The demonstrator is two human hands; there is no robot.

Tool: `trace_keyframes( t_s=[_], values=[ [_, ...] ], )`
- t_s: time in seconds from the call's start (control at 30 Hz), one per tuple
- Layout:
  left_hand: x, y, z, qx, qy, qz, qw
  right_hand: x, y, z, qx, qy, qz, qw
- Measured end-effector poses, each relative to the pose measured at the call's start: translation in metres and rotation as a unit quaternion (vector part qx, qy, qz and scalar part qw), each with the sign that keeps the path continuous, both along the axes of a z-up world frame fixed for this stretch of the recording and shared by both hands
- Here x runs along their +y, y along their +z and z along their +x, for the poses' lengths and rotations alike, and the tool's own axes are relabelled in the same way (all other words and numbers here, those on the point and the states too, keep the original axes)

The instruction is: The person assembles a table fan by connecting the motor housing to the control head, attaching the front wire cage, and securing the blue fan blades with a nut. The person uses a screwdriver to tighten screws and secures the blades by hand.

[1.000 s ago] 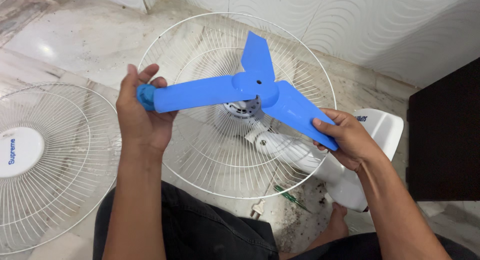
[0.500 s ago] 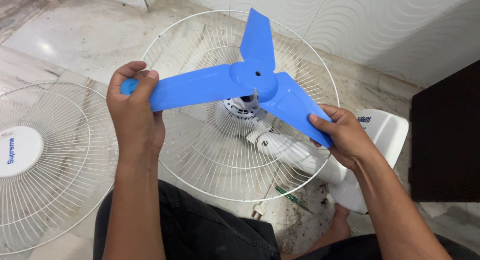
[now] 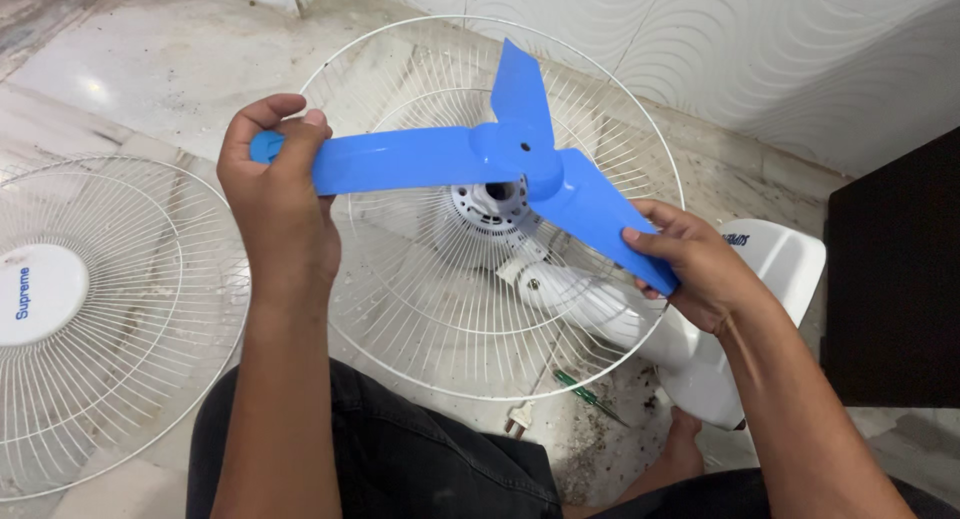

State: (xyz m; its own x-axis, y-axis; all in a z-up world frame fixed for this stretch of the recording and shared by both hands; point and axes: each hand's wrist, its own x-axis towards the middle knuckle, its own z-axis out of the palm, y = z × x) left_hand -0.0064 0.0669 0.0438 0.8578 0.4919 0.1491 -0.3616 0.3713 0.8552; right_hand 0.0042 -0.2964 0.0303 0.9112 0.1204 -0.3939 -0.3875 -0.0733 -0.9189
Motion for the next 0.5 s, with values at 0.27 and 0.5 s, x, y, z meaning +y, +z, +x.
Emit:
trace_keyframes(
  t_s=[0.27, 0.5],
  values=[
    [0.006, 0.02, -0.009, 0.099, -0.064, 0.009, 0.993, 0.005, 0.008, -0.001, 0.039, 0.032, -0.184, 0.982],
    [0.001, 0.018, -0.008, 0.098, -0.015, 0.008, 0.995, 0.045, 0.026, 0.0, -0.165, 0.108, -0.417, 0.888]
  ],
)
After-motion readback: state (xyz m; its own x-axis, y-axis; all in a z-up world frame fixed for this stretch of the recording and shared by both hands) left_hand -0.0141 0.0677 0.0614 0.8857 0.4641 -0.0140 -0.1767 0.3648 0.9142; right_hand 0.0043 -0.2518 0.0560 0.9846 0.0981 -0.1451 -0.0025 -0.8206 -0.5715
